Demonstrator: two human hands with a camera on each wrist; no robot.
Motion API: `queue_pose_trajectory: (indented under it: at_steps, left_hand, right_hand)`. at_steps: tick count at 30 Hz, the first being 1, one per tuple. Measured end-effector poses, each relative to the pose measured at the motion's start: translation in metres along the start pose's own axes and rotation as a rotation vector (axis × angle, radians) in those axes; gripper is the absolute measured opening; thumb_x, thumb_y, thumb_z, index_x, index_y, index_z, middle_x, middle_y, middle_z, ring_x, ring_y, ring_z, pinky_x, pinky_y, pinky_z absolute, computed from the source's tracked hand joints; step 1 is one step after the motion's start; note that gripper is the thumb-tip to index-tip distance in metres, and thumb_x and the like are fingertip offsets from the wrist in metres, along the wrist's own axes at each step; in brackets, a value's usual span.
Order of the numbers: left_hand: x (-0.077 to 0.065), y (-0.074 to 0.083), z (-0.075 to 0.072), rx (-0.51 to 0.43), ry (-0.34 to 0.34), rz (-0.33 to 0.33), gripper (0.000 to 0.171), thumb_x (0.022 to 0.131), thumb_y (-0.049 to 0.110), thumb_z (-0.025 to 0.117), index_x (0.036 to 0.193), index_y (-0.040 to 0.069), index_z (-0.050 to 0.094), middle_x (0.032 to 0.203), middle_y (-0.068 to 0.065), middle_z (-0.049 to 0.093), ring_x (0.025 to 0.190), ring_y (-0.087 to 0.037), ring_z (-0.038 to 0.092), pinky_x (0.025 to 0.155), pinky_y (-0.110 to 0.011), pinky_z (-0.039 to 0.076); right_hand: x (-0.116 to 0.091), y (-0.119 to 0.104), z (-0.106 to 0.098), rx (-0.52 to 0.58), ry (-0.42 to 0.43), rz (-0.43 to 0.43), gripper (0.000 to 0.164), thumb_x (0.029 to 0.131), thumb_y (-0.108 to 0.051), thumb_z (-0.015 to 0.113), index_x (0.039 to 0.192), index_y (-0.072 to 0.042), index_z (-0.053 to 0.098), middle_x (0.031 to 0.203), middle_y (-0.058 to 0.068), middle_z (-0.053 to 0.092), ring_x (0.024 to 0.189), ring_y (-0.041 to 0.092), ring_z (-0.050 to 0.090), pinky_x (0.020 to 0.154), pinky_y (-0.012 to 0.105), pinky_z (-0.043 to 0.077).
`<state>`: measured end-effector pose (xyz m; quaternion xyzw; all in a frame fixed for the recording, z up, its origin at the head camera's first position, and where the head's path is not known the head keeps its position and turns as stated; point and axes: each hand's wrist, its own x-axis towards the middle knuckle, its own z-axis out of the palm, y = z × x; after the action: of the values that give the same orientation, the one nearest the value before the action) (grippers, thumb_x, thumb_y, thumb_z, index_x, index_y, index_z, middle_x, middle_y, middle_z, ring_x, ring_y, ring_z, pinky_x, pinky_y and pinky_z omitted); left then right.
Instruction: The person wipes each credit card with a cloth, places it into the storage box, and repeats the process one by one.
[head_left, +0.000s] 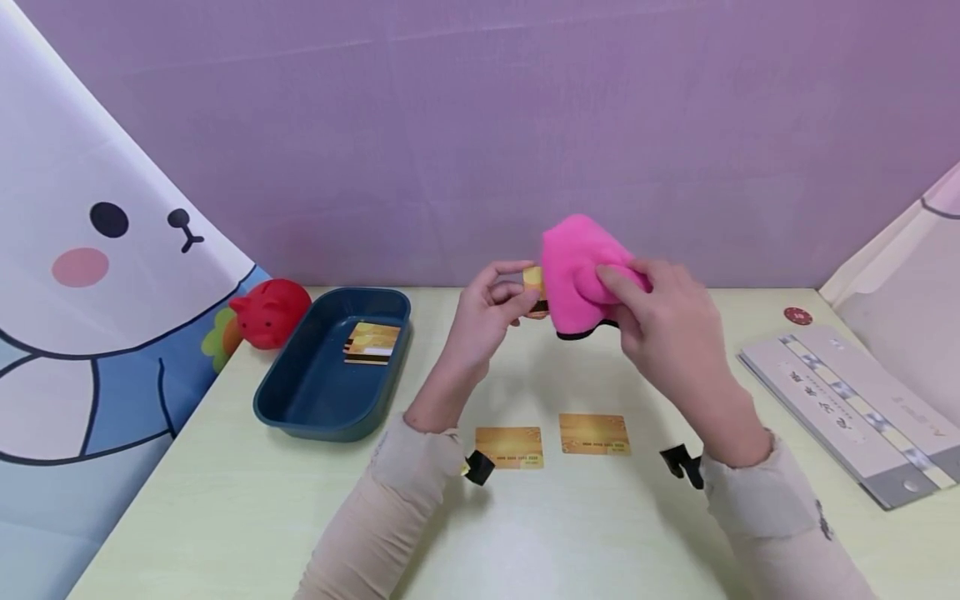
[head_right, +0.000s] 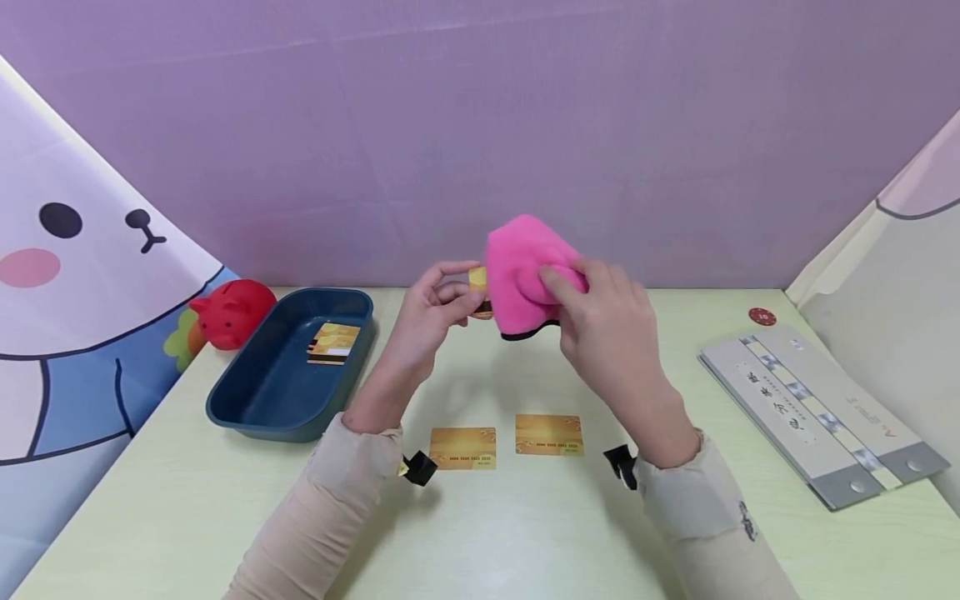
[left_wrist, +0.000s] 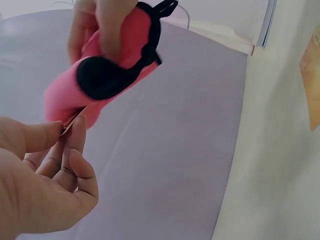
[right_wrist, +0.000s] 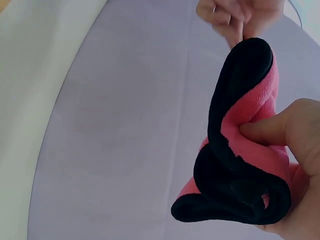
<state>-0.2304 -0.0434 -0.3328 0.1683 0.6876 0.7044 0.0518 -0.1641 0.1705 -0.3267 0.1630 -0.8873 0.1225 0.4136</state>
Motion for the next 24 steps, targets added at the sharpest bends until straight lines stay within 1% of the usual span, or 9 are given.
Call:
queue_pose_trajectory:
  at_steps: [3, 6, 8, 11, 14, 16, 18, 21, 24]
  left_hand:
    - [0.001, 0.001, -0.005, 0.014, 0.003, 0.004, 0.033, 0.097, 0.012, 0.065, 0.129, 0.017, 0.062, 0.096, -0.008, 0.074, 0.076, -0.01, 0.068, 0.071, -0.029, 0.045]
    - [0.002, 0.003, -0.009, 0.016, 0.008, 0.0, 0.033, 0.097, 0.013, 0.065, 0.129, 0.018, 0.061, 0.098, -0.009, 0.075, 0.077, -0.011, 0.071, 0.071, -0.029, 0.047]
    - [0.002, 0.004, -0.012, 0.004, 0.008, -0.005, 0.033, 0.097, 0.013, 0.065, 0.13, 0.019, 0.061, 0.097, -0.007, 0.075, 0.078, -0.011, 0.072, 0.072, -0.031, 0.047]
    - [0.003, 0.005, -0.014, -0.016, 0.011, -0.018, 0.034, 0.097, 0.013, 0.066, 0.13, 0.019, 0.062, 0.094, 0.001, 0.075, 0.079, -0.01, 0.071, 0.073, -0.032, 0.049]
    - [0.003, 0.005, -0.015, -0.033, 0.014, -0.03, 0.034, 0.097, 0.012, 0.065, 0.131, 0.019, 0.062, 0.093, 0.005, 0.074, 0.081, -0.009, 0.068, 0.074, -0.033, 0.049]
    - [0.003, 0.005, -0.015, -0.037, 0.014, -0.034, 0.035, 0.097, 0.011, 0.065, 0.131, 0.019, 0.062, 0.095, 0.004, 0.075, 0.081, -0.009, 0.068, 0.074, -0.031, 0.049]
    - [0.002, 0.005, -0.014, -0.032, 0.013, -0.036, 0.034, 0.098, 0.012, 0.065, 0.131, 0.019, 0.062, 0.099, -0.001, 0.076, 0.08, -0.009, 0.07, 0.073, -0.03, 0.049]
    - [0.002, 0.004, -0.012, -0.016, 0.013, -0.028, 0.034, 0.098, 0.012, 0.064, 0.131, 0.019, 0.062, 0.101, -0.005, 0.077, 0.078, -0.009, 0.07, 0.072, -0.029, 0.05]
    - [0.002, 0.002, -0.008, -0.013, 0.022, -0.013, 0.033, 0.098, 0.008, 0.063, 0.131, 0.015, 0.062, 0.096, -0.005, 0.076, 0.077, -0.009, 0.068, 0.071, -0.031, 0.049]
  right_hand:
    - [0.0, 0.01, -0.003, -0.037, 0.02, 0.042, 0.03, 0.088, -0.006, 0.068, 0.118, -0.012, 0.072, 0.105, 0.028, 0.067, 0.085, 0.047, 0.06, 0.066, 0.058, 0.049]
    - [0.0, 0.02, -0.007, -0.063, 0.05, 0.089, 0.031, 0.089, -0.004, 0.063, 0.118, -0.011, 0.072, 0.105, 0.029, 0.065, 0.086, 0.048, 0.059, 0.067, 0.06, 0.048]
    - [0.0, 0.026, -0.01, -0.067, 0.073, 0.129, 0.033, 0.089, -0.003, 0.061, 0.119, -0.011, 0.072, 0.106, 0.029, 0.065, 0.089, 0.049, 0.058, 0.067, 0.061, 0.046]
    - [0.0, 0.031, -0.014, -0.054, 0.118, 0.179, 0.035, 0.089, -0.002, 0.059, 0.12, -0.011, 0.072, 0.107, 0.029, 0.064, 0.091, 0.049, 0.057, 0.069, 0.063, 0.043]
    - [0.002, 0.032, -0.017, -0.026, 0.162, 0.192, 0.035, 0.09, -0.003, 0.057, 0.12, -0.01, 0.072, 0.107, 0.029, 0.064, 0.092, 0.049, 0.056, 0.073, 0.062, 0.041]
    - [0.003, 0.03, -0.018, -0.006, 0.176, 0.165, 0.033, 0.091, -0.004, 0.056, 0.12, -0.01, 0.072, 0.107, 0.03, 0.064, 0.092, 0.05, 0.056, 0.075, 0.061, 0.042]
    - [0.005, 0.025, -0.019, 0.015, 0.182, 0.119, 0.031, 0.092, -0.005, 0.057, 0.119, -0.008, 0.072, 0.106, 0.031, 0.063, 0.093, 0.05, 0.056, 0.076, 0.06, 0.043]
    - [0.006, 0.016, -0.016, 0.059, 0.175, 0.012, 0.028, 0.091, -0.005, 0.062, 0.116, -0.006, 0.073, 0.104, 0.032, 0.064, 0.091, 0.05, 0.056, 0.076, 0.059, 0.044]
    - [0.007, 0.003, -0.01, 0.097, 0.166, -0.09, 0.028, 0.09, -0.002, 0.063, 0.115, -0.006, 0.074, 0.102, 0.031, 0.065, 0.087, 0.047, 0.057, 0.074, 0.056, 0.046]
